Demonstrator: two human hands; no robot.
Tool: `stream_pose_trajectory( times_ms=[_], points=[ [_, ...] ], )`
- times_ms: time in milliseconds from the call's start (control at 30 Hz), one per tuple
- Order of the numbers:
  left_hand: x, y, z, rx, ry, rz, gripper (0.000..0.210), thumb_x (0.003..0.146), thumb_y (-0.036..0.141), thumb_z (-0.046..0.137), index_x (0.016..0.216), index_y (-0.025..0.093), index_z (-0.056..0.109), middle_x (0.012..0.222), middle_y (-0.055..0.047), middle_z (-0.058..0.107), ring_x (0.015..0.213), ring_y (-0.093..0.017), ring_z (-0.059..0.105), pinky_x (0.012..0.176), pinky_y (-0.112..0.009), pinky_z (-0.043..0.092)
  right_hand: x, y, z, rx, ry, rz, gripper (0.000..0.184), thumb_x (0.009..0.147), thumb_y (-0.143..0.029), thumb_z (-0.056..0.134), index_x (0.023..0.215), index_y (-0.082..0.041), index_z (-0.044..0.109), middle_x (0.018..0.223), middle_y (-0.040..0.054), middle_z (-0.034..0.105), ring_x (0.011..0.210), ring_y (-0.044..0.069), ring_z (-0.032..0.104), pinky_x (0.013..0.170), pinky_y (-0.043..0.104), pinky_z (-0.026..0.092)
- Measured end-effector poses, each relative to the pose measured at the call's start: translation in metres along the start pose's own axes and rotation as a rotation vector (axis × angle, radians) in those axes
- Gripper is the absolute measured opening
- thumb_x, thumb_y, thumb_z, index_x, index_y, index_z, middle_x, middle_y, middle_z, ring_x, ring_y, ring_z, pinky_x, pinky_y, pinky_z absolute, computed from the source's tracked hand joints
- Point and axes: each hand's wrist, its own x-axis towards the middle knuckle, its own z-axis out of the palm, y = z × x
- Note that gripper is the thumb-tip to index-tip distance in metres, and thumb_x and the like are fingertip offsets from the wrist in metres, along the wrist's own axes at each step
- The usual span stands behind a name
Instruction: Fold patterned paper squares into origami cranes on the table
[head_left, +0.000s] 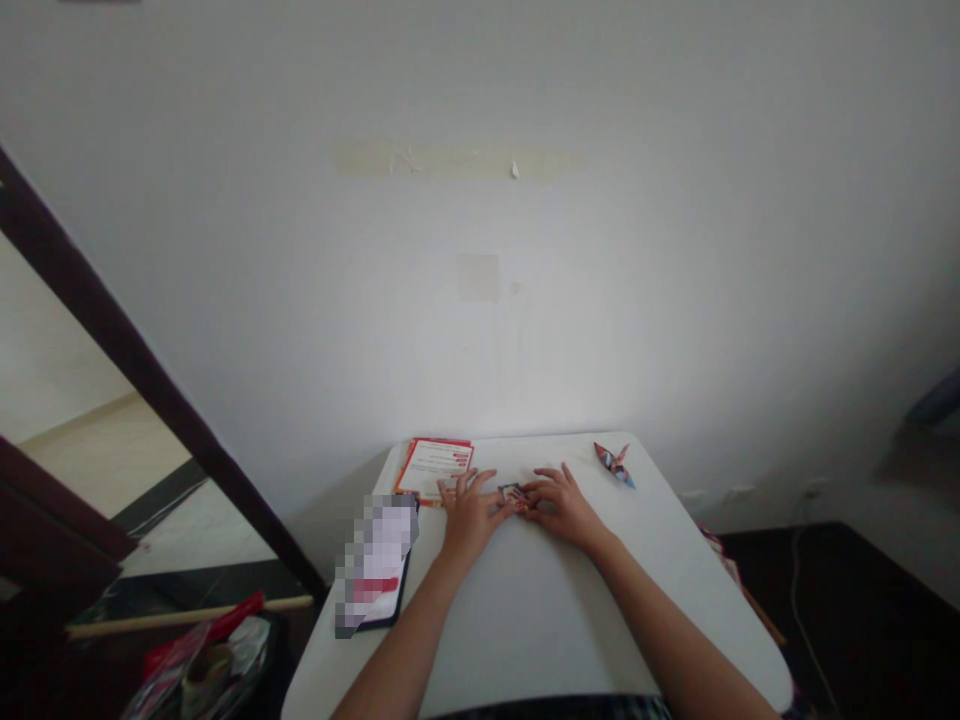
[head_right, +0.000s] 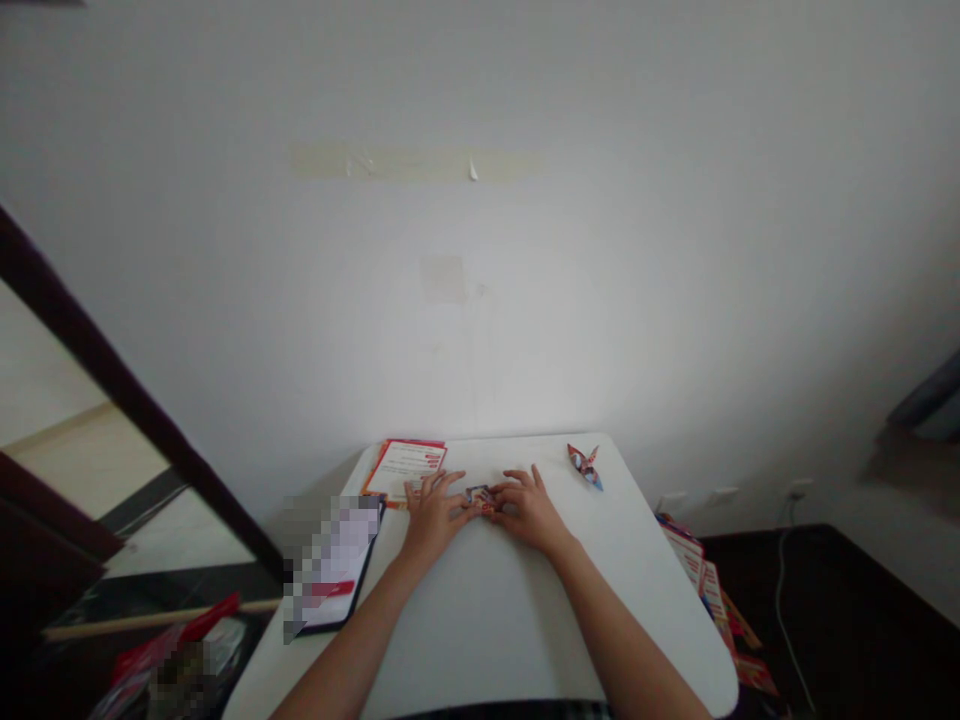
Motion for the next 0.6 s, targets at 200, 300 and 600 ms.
stream_pose_trajectory(
  times_ms=[200,300,600],
  points=[
    [0.002,-0.005,-0.003,-0.034,-0.073,0.045,0.040,0.069,0.054,0.076,0.107,0.043,0.071,0.143,0.002,0.052,0.137,-0.032,0.034,0.113,-0.072,0.004,0.002,0.008,0.004,0.053,-0.010,0.044,0.009,0.083,-0.036,0.067,0.087,-0.029,0.072,0.120,0.0012,0.069,0.133,0.026,0.043,0.114,0.064,0.011],
    [0.003,-0.006,-0.004,-0.014,-0.078,0.045,0.043,0.074,0.056,0.071,0.116,0.049,0.065,0.146,0.003,0.049,0.137,-0.032,0.034,0.112,-0.074,0.002,0.002,0.011,0.005,0.068,-0.011,0.047,0.009,0.083,-0.035,0.067,0.088,-0.030,0.072,0.119,0.0015,0.070,0.133,0.026,0.043,0.114,0.064,0.010],
    [0.004,-0.001,-0.005,0.023,-0.040,-0.034,0.020,0.084,0.055,0.061,0.097,0.047,0.074,0.143,0.005,0.053,0.135,-0.032,0.035,0.110,-0.075,-0.001,0.005,0.023,0.012,-0.059,0.107,0.036,0.006,0.078,-0.034,0.074,0.078,-0.028,0.073,0.114,0.0020,0.069,0.122,0.024,0.050,0.105,0.044,0.035]
  ],
)
